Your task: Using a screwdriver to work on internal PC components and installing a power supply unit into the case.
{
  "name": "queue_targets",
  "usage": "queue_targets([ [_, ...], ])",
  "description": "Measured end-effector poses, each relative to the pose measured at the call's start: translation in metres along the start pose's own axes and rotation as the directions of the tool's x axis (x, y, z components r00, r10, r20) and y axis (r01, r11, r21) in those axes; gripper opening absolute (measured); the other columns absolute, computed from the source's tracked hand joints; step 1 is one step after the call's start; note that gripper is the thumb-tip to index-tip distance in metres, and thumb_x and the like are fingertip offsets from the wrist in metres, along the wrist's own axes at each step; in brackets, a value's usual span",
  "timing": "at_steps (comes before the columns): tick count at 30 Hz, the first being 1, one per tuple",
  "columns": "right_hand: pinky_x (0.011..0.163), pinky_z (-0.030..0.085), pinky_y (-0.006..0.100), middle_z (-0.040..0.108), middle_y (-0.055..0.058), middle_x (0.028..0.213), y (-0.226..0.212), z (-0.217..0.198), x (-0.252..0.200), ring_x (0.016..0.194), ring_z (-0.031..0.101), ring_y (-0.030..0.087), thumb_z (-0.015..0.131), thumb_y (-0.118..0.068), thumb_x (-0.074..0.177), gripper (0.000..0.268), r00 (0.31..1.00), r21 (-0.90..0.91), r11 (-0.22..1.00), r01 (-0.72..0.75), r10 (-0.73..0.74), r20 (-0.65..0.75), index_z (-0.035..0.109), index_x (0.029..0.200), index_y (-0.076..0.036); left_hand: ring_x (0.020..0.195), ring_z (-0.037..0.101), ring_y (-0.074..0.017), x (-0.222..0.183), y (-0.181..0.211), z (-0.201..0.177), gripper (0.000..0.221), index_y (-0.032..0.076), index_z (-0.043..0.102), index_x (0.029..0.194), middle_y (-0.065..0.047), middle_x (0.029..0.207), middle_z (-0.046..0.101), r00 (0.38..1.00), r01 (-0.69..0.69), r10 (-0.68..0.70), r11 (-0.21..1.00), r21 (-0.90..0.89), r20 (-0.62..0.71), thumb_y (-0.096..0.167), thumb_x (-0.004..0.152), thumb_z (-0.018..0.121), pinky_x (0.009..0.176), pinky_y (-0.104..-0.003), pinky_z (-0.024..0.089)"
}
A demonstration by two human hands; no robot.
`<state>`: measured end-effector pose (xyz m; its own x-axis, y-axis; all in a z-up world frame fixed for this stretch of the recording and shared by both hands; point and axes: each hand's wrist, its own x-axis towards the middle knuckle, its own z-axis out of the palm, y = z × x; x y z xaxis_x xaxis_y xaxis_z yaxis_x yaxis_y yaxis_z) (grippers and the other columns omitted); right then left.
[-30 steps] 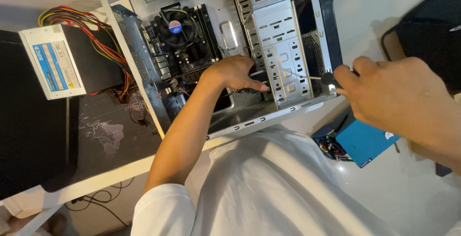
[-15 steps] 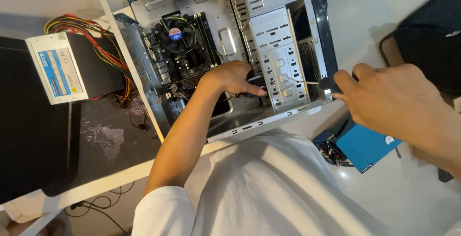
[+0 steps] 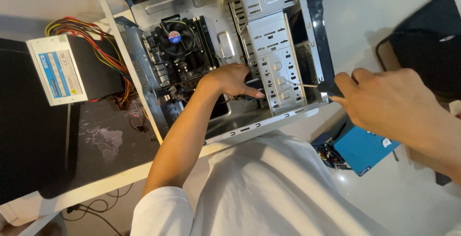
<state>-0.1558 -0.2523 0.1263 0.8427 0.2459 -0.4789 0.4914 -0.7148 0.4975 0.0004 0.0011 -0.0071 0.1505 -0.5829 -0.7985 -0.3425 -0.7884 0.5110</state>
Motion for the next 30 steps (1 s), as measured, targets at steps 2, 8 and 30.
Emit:
queue_targets([
  [2,0.041,0.045,0.028,0.064,-0.009,0.080,0.002,-0.009,0.001,0.055,0.066,0.010,0.045,-0.052,0.106,0.035,0.997,-0.003,1.000,0.009,-0.009,0.082,0.056,0.112,-0.019,0.134,0.051,-0.0319,0.001,-0.001,0.000,0.090,0.003,0.047,0.146,-0.014,0.152,0.050,1.000,-0.003,0.003,1.000,0.002,-0.001,0.069,0.086,0.062,0.098,-0.042,0.050],
  [8,0.050,0.048,0.027,0.061,-0.001,0.091,0.008,-0.008,-0.004,0.070,0.065,0.013,0.067,-0.012,0.085,0.032,0.976,-0.181,0.967,0.178,-0.197,-0.095,0.056,0.113,-0.019,0.140,0.046,-0.0318,0.001,-0.001,-0.001,0.095,0.004,0.043,0.150,-0.013,0.158,0.043,1.000,0.002,-0.002,1.000,-0.001,-0.005,0.070,0.085,0.062,0.104,-0.043,0.047],
  [30,0.045,0.054,0.031,0.060,0.003,0.103,0.024,0.002,0.025,0.051,0.070,0.011,0.058,-0.006,0.087,0.036,0.858,-0.083,0.882,0.463,-0.423,0.290,0.050,0.122,-0.013,0.143,0.043,-0.0318,0.008,-0.003,0.003,0.096,0.006,0.036,0.156,-0.012,0.162,0.039,1.000,-0.024,0.024,0.999,-0.024,-0.004,0.067,0.087,0.064,0.107,-0.045,0.047],
])
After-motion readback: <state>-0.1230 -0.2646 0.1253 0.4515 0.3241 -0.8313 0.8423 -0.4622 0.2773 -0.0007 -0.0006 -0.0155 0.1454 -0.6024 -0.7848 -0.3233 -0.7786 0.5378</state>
